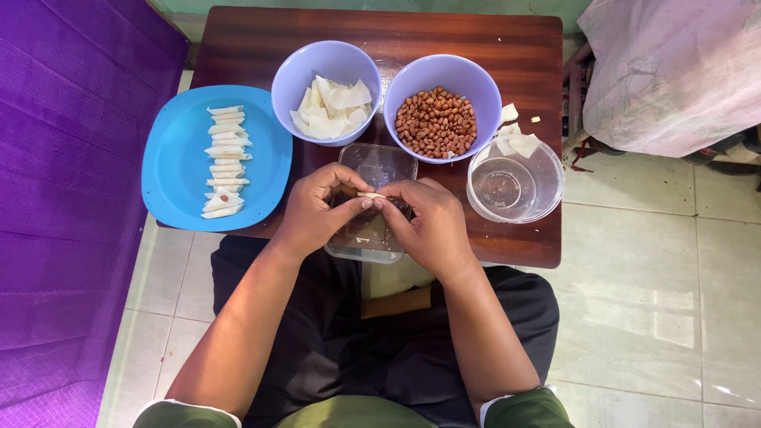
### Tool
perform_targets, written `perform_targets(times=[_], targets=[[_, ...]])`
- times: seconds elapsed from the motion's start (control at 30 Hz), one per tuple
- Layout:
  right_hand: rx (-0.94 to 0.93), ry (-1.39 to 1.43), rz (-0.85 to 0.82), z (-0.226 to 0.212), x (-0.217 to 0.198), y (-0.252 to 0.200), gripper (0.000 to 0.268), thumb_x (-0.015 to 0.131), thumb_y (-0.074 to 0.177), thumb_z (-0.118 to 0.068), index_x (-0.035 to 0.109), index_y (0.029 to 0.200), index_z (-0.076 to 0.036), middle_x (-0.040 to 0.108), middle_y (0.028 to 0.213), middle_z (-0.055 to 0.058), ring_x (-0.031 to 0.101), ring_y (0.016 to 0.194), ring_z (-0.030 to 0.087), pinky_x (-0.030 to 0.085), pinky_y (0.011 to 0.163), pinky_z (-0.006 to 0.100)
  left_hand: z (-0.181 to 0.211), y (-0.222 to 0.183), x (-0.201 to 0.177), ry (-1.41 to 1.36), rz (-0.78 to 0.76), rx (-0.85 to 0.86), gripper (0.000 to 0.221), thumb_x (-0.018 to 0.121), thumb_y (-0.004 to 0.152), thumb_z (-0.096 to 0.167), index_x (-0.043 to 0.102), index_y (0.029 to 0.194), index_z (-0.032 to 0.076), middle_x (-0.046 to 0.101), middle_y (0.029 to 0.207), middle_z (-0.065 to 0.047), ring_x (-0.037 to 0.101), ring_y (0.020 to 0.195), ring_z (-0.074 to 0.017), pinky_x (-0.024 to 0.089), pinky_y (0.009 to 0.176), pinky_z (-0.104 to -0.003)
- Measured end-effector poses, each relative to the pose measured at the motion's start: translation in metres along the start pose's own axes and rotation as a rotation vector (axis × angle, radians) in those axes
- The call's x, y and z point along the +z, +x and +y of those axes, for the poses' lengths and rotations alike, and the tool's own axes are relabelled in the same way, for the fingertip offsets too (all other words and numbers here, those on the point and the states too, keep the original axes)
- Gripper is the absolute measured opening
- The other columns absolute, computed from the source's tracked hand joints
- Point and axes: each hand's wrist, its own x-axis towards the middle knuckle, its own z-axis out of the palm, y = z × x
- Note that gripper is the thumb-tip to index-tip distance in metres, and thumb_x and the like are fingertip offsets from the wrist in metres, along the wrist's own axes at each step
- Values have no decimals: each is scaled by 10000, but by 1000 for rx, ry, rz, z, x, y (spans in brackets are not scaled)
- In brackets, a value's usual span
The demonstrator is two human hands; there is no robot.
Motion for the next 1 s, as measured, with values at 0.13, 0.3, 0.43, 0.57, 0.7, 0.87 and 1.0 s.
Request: perform_targets(times=[0.13, 0.3, 0.43, 0.57, 0.7, 0.87, 1.0], targets=[[10, 3, -6, 6, 1, -1, 141, 791, 880, -157, 766, 1014, -120, 760, 828, 104, 719, 810, 370, 576, 753, 441, -2, 1, 0, -9, 3, 16, 195, 822, 853, 26, 711, 1011, 51, 763, 866, -81, 734, 831, -116, 582, 821, -309], [-5, -13, -2, 4, 1, -1, 171, 811, 861, -137, 765, 1020, -96, 763, 855, 121, 720, 827, 378, 578, 764, 456, -3, -1, 0, -16, -3, 3, 198, 815, 857, 14, 692, 1010, 47, 761, 865, -89, 740, 828, -127, 583, 816, -307], [-1, -9, 1, 5, 2, -2, 169, 802, 867, -136, 768, 1030, -110, 769, 880, 101, 725, 848, 363, 580, 782, 445, -1, -1, 0, -10, -2, -1, 209, 825, 850, 18, 688, 1005, 45, 765, 867, -94, 738, 824, -126, 585, 813, -307], [-13, -5, -5, 6, 1, -2, 149, 788, 878, -128, 767, 1024, -114, 762, 861, 99, 717, 829, 363, 579, 771, 444, -2, -1, 0, -14, 0, -8, 211, 828, 845, 16, 686, 998, 48, 778, 897, -91, 747, 844, -126, 584, 821, -300], [-25, 3, 5, 7, 2, -1, 137, 786, 883, -131, 769, 1017, -114, 767, 872, 88, 720, 836, 357, 580, 777, 438, -4, 0, -1, -25, 2, -10, 217, 829, 842, 6, 683, 997, 47, 781, 908, -89, 751, 857, -128, 585, 825, -302], [-38, -13, 23, 5, 3, -2, 124, 785, 882, -140, 777, 1004, -122, 771, 872, 84, 722, 833, 350, 581, 772, 432, -4, 1, -1, -16, 5, -15, 210, 832, 835, 6, 689, 983, 46, 787, 893, -88, 748, 846, -129, 583, 827, -310], [-37, -34, 44, 0, 3, -2, 90, 789, 877, -130, 783, 966, -120, 776, 858, 71, 726, 823, 339, 581, 770, 416, 2, 1, 0, 19, 11, -12, 192, 827, 837, 5, 696, 966, 61, 791, 865, -81, 751, 837, -133, 578, 820, -314]])
